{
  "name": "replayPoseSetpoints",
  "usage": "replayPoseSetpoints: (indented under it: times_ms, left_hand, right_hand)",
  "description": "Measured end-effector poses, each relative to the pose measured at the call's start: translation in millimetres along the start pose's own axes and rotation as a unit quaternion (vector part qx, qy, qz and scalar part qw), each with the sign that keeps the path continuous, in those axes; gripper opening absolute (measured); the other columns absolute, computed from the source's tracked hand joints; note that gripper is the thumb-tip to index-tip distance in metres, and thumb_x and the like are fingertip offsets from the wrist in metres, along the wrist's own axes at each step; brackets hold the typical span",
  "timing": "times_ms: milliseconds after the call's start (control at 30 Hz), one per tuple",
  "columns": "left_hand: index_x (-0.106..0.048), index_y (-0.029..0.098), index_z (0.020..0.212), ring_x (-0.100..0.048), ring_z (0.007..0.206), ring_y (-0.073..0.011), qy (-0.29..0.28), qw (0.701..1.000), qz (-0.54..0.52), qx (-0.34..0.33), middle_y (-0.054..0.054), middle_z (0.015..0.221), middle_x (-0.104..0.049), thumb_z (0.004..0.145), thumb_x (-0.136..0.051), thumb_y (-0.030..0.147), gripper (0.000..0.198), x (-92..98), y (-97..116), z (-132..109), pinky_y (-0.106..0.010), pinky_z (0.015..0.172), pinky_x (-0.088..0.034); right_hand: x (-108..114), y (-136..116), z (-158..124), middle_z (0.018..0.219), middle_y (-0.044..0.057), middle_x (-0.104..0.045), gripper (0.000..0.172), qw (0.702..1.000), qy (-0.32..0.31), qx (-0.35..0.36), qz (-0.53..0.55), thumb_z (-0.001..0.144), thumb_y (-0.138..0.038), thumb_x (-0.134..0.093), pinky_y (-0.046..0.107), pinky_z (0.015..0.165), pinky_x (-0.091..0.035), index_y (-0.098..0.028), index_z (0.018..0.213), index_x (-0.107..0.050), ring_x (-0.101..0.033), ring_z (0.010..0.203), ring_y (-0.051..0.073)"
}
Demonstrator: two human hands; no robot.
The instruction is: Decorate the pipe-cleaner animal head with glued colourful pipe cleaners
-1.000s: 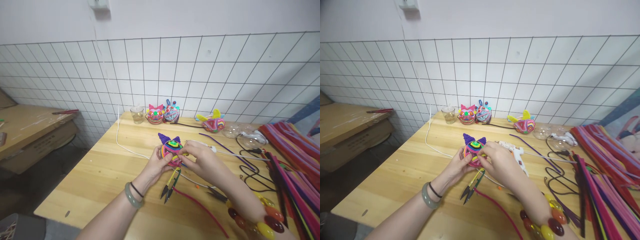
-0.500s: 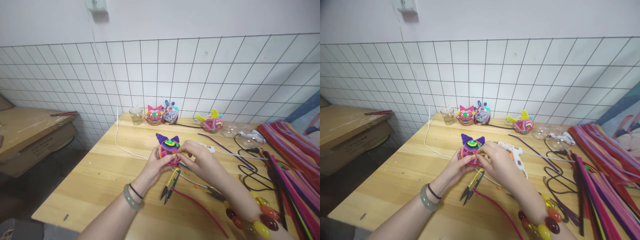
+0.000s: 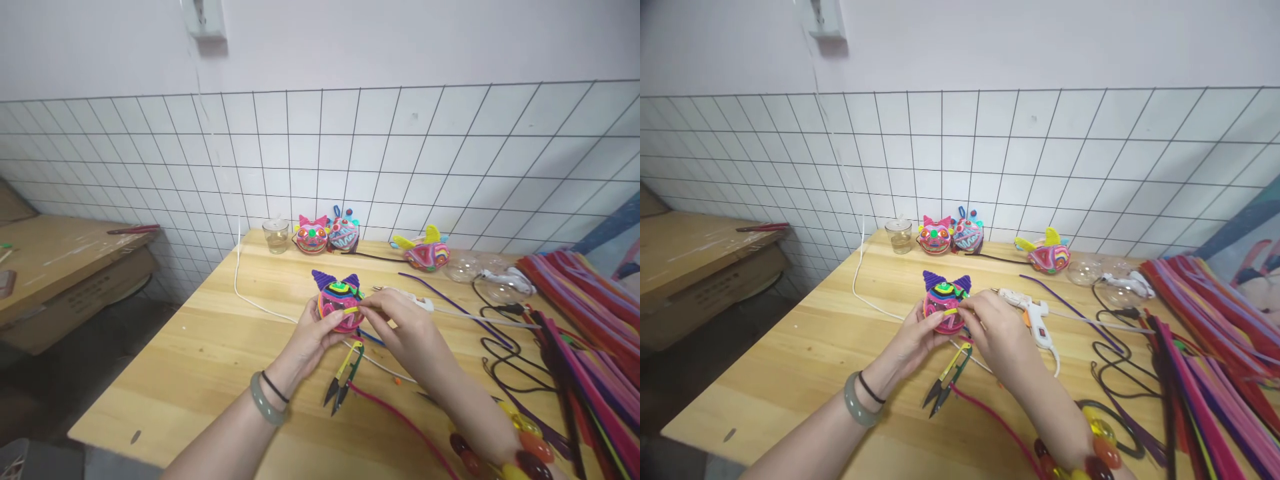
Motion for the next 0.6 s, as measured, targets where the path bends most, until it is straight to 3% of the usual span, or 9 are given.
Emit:
replayPoseSetpoints:
  times_ms: [233,433,600]
  left_hand:
    - [-0.050,0.018,0.109,-0.067,0.094,-0.0261,0.002,1.000,-0.022,-0.021,-0.012,0.111,-0.065,0.072,-0.075,0.027,0.045,1.7,-1,0,-0.048,0.085,-0.052]
    - [-0.048,0.020,0.109,-0.067,0.096,-0.0247,0.022,0.998,-0.032,-0.045,-0.009,0.111,-0.065,0.068,-0.079,0.023,0.051,2.3,3,-2,-0.046,0.087,-0.051]
    - [-0.046,0.022,0.116,-0.062,0.106,-0.0234,0.030,0.997,-0.025,-0.072,-0.009,0.116,-0.064,0.062,-0.082,0.018,0.065,2.0,2,0,-0.043,0.096,-0.045]
  right_hand:
    - [3,3,-5,0.079,0.005,-0.062,0.011,1.000,-0.023,-0.010,0.006,0.093,-0.018,-0.050,0.030,0.067,-0.047,-0.019,0.089,-0.060,-0.059,0.074,0.018]
    - [1,10,-11,0.080,0.005,-0.061,0.009,0.997,0.019,-0.068,0.012,0.093,-0.020,-0.050,0.029,0.063,-0.045,-0.019,0.087,-0.057,-0.056,0.072,0.017]
    - [-5,-6,-6,0.078,0.005,-0.060,0.008,1.000,0.017,-0.015,-0.002,0.092,-0.017,-0.052,0.028,0.063,-0.044,-0.015,0.090,-0.060,-0.056,0.069,0.016]
Point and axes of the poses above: each hand's wrist, its own z-axis towards the middle knuckle, its own x-axis out of the back of the hand, y = z × x, the point moved 5 cm from there along z, towards the middle knuckle
